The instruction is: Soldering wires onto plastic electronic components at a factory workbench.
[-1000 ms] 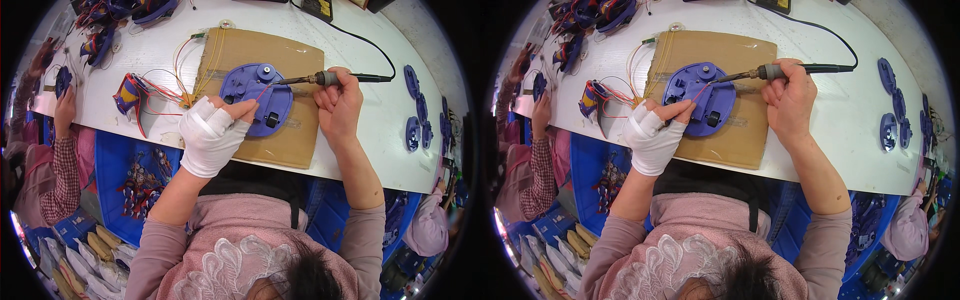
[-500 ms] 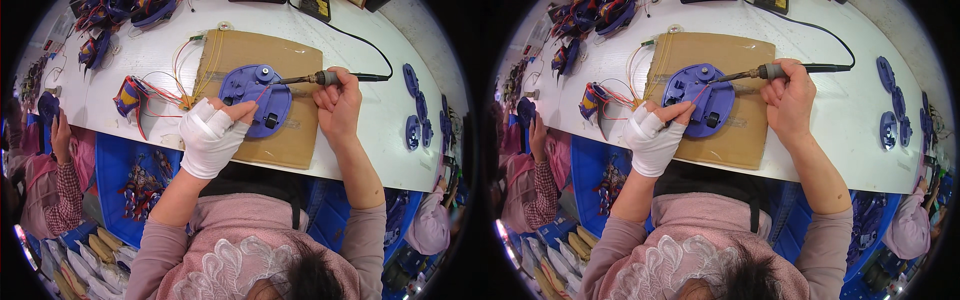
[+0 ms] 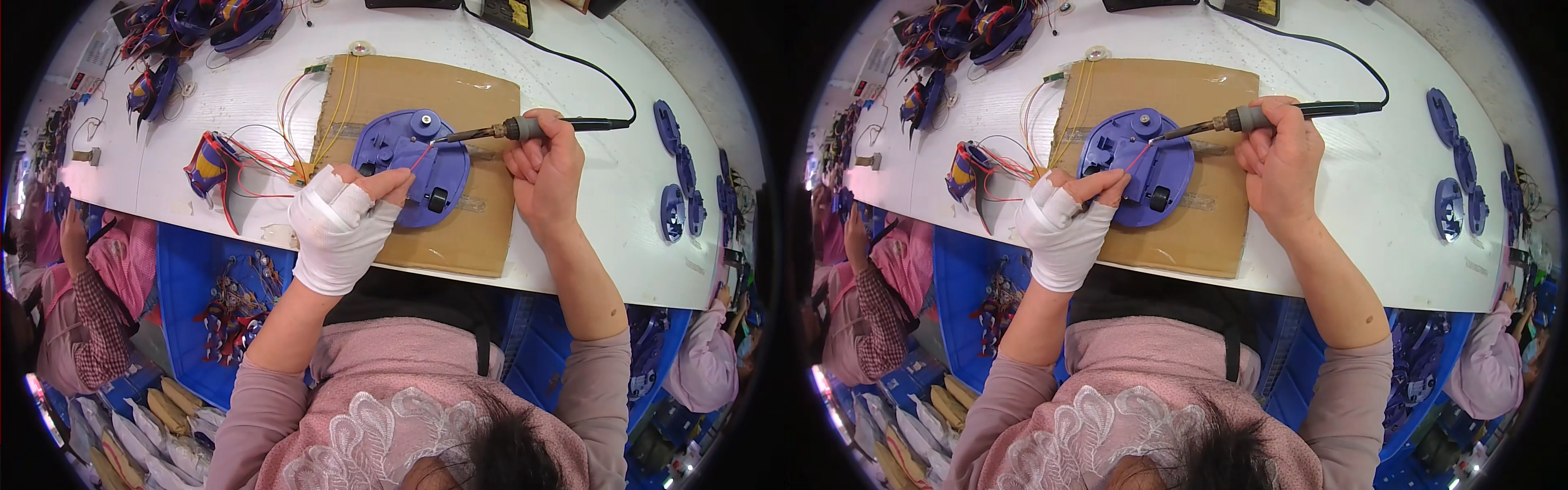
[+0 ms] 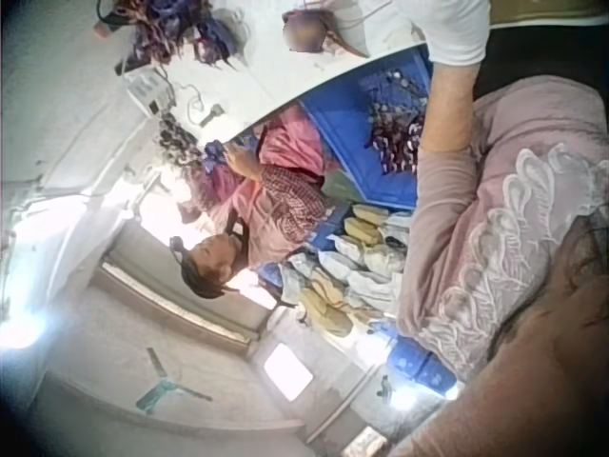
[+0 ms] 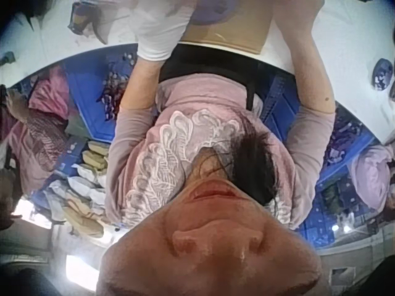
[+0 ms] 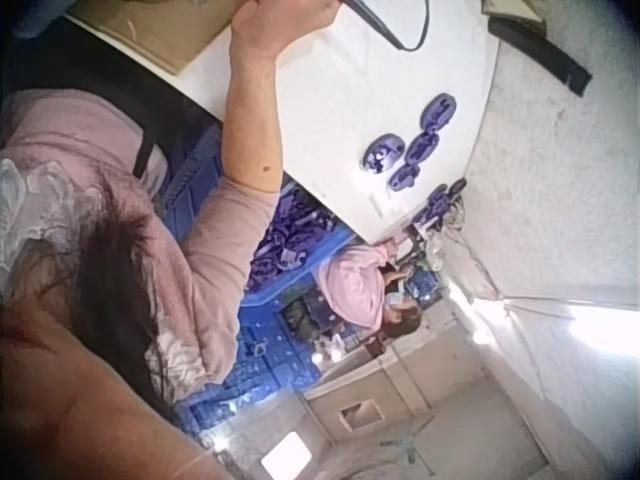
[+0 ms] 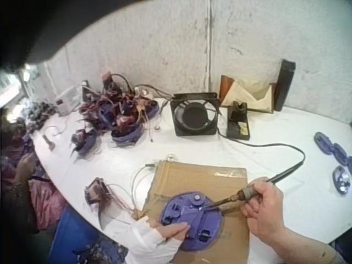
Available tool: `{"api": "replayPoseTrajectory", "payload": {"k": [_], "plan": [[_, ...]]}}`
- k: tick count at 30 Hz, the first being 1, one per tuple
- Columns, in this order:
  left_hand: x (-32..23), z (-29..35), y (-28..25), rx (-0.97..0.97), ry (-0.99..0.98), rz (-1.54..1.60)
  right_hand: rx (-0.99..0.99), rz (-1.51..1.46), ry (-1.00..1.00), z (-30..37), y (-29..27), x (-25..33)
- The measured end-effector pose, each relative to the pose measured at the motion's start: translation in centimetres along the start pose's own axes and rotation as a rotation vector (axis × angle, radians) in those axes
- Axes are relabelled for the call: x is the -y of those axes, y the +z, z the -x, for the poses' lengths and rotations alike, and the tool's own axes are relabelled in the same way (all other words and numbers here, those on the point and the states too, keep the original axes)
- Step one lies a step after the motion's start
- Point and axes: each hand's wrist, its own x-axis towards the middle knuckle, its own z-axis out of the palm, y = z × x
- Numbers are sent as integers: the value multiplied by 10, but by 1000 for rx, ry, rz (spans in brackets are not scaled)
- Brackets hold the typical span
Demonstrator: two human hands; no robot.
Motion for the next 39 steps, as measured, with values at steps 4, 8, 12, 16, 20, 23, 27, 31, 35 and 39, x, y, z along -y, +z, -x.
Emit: {"api": "replayPoseTrajectory", "payload": {"k": [4,8,12,16,20,23,27,31,35,39], "plan": [[-1,-1,1,-1,5,-2,2,-15,2,-1,-1,1],[-2,-2,4,-10,4,5,-11,-44,22,-3,-3,4],[-4,-1,7,-18,-6,12,3,-48,20,-4,-6,5],[-6,2,10,-22,-15,19,8,-56,12,-4,-10,6],[-8,4,10,-18,-21,15,-2,-72,19,-3,-11,5],[-7,6,9,-5,-47,6,-4,-99,41,-4,-12,4],[-8,1,5,15,-75,-1,3,-105,70,-6,-8,5],[-8,-6,4,-8,-56,9,-3,-81,44,-7,-4,9],[-16,-8,10,31,-44,10,-117,-150,98,-10,-16,11],[-15,-1,9,40,-49,-20,21,346,-441,-30,-37,-31]]}}
